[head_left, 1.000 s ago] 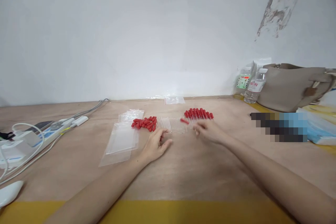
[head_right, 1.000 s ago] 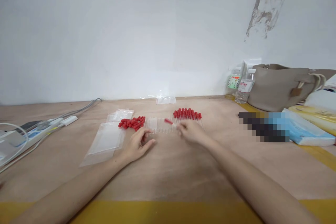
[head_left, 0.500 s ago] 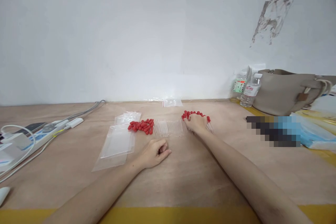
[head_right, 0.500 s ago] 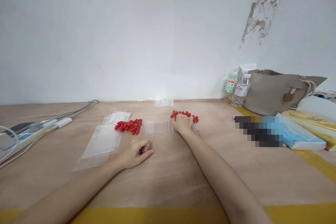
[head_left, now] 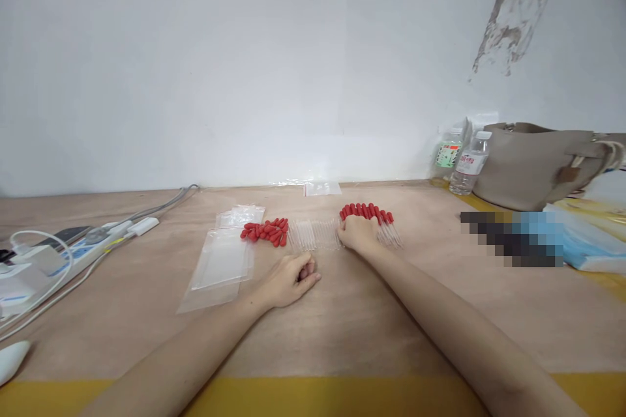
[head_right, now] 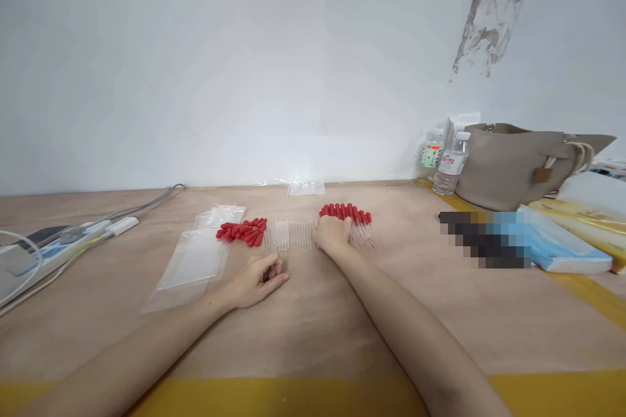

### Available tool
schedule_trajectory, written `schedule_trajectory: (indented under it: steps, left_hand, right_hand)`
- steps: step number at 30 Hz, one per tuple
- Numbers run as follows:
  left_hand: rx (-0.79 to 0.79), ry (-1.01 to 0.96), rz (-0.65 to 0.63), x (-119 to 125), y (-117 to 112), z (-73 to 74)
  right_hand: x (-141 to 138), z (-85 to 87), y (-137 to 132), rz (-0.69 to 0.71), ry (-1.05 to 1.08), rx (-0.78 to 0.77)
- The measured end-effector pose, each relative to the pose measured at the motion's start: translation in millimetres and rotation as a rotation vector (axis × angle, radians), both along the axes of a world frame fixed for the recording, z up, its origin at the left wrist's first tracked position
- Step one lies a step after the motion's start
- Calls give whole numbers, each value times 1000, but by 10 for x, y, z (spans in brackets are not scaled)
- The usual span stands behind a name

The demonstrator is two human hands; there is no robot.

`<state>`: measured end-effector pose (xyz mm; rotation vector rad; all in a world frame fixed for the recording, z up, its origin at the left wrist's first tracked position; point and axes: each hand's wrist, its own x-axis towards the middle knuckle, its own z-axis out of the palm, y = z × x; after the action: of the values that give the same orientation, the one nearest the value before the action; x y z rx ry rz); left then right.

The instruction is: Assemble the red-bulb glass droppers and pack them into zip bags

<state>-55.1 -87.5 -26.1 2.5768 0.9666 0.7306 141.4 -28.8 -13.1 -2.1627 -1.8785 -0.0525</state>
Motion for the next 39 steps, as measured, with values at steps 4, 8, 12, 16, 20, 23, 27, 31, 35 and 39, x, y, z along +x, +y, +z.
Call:
schedule_trajectory:
  steps: [4,8,12,16,20,23,27,31,35,39]
  left_hand:
    - [15,22,5,10,-1,-21]
    - [172,22,148,-53,124,-17]
    - [434,75,426,-230,348,36]
    - [523,155,520,-357,499,22]
    - [543,208,530,-361,546,-26]
    - [561,157,540,-332,516,-5]
    - [545,-22,395,-269,326,105]
    - [337,55,19,-169,73,175]
    - [177,79,-32,-62,-32,117]
    - [123,29,18,10,-14,33]
  right_hand:
    - [-67,-31,7,-8,16,-35]
    - [-87,-24,21,-10,28,-58]
    - [-96,-11,26,-5,42,-61]
    - [-101,-22,16,-2,71,-55]
    - [-106,-20,10,-12,119,-48]
    - [-94,40,10,-15,181,-25]
    - [-16,170,-50,35,278,48]
    - [103,120,-265,283,413,205]
    - [180,-170,-562,644,425,435]
    - [197,-344,-762,800,365,457]
